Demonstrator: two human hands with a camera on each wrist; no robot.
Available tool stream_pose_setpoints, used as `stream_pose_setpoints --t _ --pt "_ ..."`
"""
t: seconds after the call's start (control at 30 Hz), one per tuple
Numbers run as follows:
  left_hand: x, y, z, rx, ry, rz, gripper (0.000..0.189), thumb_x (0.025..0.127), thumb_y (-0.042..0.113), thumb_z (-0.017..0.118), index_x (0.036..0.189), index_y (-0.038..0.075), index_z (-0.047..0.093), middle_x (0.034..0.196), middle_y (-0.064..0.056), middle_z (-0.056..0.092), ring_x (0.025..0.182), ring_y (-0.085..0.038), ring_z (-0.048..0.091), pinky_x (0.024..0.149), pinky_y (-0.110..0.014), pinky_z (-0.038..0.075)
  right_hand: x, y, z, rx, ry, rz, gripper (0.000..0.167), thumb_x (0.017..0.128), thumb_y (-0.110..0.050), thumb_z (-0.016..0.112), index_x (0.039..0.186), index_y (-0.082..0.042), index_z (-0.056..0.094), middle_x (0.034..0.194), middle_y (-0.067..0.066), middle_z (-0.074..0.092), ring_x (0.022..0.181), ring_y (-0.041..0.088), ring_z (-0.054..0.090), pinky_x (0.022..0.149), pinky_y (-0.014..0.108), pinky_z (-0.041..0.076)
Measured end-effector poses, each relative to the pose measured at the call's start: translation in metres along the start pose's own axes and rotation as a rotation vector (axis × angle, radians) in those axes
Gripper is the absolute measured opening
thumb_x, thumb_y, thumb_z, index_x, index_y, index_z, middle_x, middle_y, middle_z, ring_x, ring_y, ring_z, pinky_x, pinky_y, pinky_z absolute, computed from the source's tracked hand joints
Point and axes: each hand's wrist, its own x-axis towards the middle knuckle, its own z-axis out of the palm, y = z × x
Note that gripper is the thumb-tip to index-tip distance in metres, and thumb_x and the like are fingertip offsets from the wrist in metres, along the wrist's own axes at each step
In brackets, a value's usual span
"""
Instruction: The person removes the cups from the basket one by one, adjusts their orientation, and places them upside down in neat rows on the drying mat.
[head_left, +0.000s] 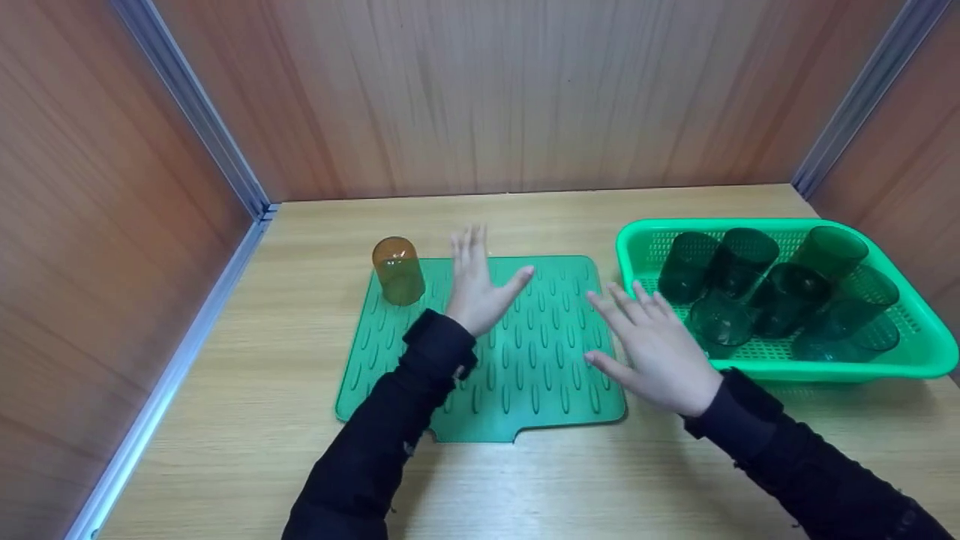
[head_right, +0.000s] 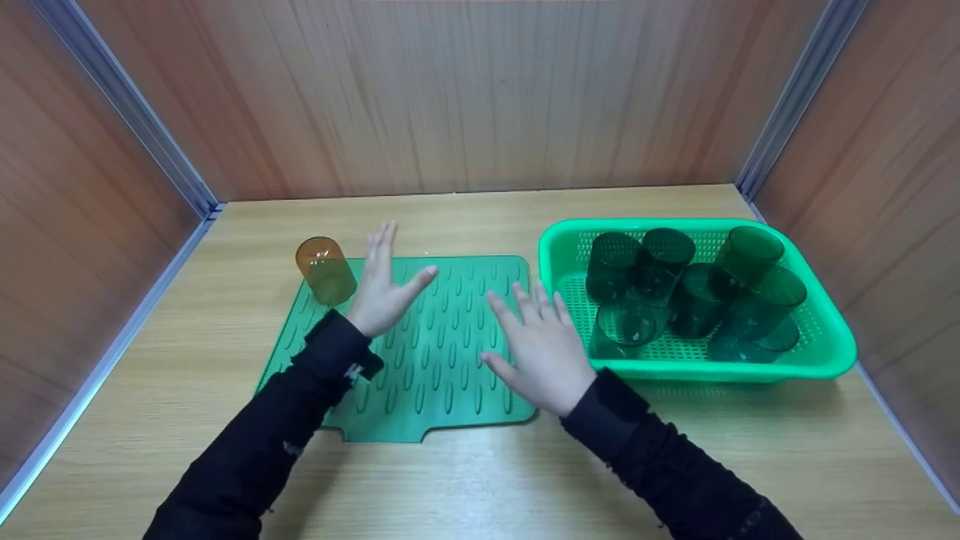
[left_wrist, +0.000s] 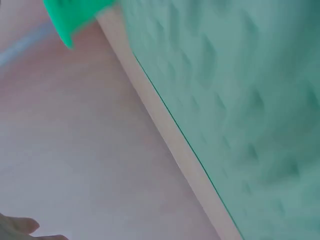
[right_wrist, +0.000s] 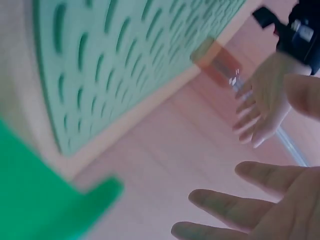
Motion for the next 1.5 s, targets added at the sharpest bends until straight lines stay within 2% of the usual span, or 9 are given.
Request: stream_pose_setpoints --t 0.2,0.4,0.57,0.7,0.87,1.03,1.2,1.33,1.5 --pt "-0.019 0.022 0.025 -0.138 -0.115 -0.009 0.096 0.072 0.071 0.045 0.143 0.022 0.004 0.148 -0.002 0.002 0.132 -0.018 -0.01 0.102 -0.048 0.012 -0.006 0.023 -0.017 -0.036 0.086 0.064 0.071 0.079 -0.049 0.059 0.136 -0.012 0.036 0.134 0.021 0.035 0.123 0.043 0.026 0.094 0.058 0.022" --pt "-0.038 0.04 0.052 -0.233 -0.234 -0.018 0.092 0.075 0.063 0.052 0.143 0.023 0.005 0.147 0.0 0.005 0.133 -0.018 -0.003 0.101 -0.049 0.016 -0.017 0.056 -0.034 -0.029 0.06 0.162 0.068 0.076 -0.039 0.067 0.13 -0.004 0.043 0.128 0.027 0.039 0.118 0.046 0.031 0.091 0.058 0.027" --pt "-0.047 0.055 0.073 -0.295 -0.382 -0.065 0.095 0.073 0.064 0.054 0.143 0.022 0.006 0.147 0.0 0.007 0.132 -0.016 0.009 0.101 -0.042 0.021 -0.024 0.078 -0.039 -0.019 0.021 0.226 0.048 0.076 -0.033 0.068 0.104 0.004 0.056 0.102 0.025 0.05 0.091 0.039 0.047 0.072 0.051 0.039" --pt "-0.05 0.064 0.088 -0.333 -0.451 -0.111 0.093 0.074 0.061 0.056 0.143 0.019 0.009 0.146 0.0 0.012 0.131 -0.014 0.015 0.1 -0.039 0.024 -0.025 0.088 -0.04 -0.05 -0.027 0.232 0.039 0.075 -0.033 0.067 0.089 0.002 0.059 0.08 0.015 0.053 0.067 0.028 0.049 0.055 0.04 0.038" --pt "-0.052 0.073 0.105 -0.365 -0.499 -0.141 0.091 0.075 0.064 0.052 0.143 0.017 0.012 0.145 0.0 0.017 0.13 -0.013 0.018 0.1 -0.038 0.024 -0.022 0.092 -0.04 -0.085 -0.109 0.242 0.035 0.075 -0.034 0.067 0.079 0.0 0.062 0.068 0.008 0.054 0.061 0.024 0.047 0.05 0.038 0.038" --pt "-0.052 0.077 0.121 -0.434 -0.497 -0.161 0.085 0.078 0.059 0.052 0.141 0.013 0.017 0.141 -0.001 0.026 0.126 -0.011 0.026 0.098 -0.035 0.028 -0.019 0.091 -0.036 -0.128 -0.16 0.234 0.03 0.072 -0.034 0.069 0.073 -0.004 0.065 0.065 0.004 0.053 0.062 0.024 0.041 0.048 0.034 0.034" --pt "-0.049 0.079 0.135 -0.514 -0.481 -0.135 0.065 0.083 0.042 0.057 0.136 0.016 0.03 0.13 -0.001 0.042 0.115 -0.008 0.039 0.092 -0.029 0.033 -0.015 0.089 -0.032 -0.123 -0.235 0.235 0.03 0.075 -0.029 0.066 0.053 -0.013 0.054 0.052 -0.002 0.043 0.054 0.02 0.039 0.045 0.029 0.029" --pt "-0.05 0.081 0.142 -0.619 -0.483 -0.135 0.052 0.085 0.027 0.058 0.131 0.017 0.035 0.122 0.001 0.048 0.11 -0.01 0.045 0.087 -0.023 0.035 -0.013 0.089 -0.029 -0.082 -0.327 0.257 0.038 0.08 -0.025 0.06 0.046 -0.016 0.045 0.046 -0.004 0.038 0.043 0.014 0.038 0.04 0.028 0.028" --pt "-0.052 0.085 0.147 -0.782 -0.486 -0.207 0.05 0.086 0.016 0.056 0.132 0.016 0.035 0.121 0.001 0.049 0.107 -0.013 0.049 0.082 -0.02 0.038 -0.011 0.091 -0.029 -0.024 -0.371 0.242 0.033 0.081 -0.018 0.057 0.05 -0.016 0.046 0.049 -0.005 0.037 0.043 0.013 0.037 0.042 0.027 0.029"
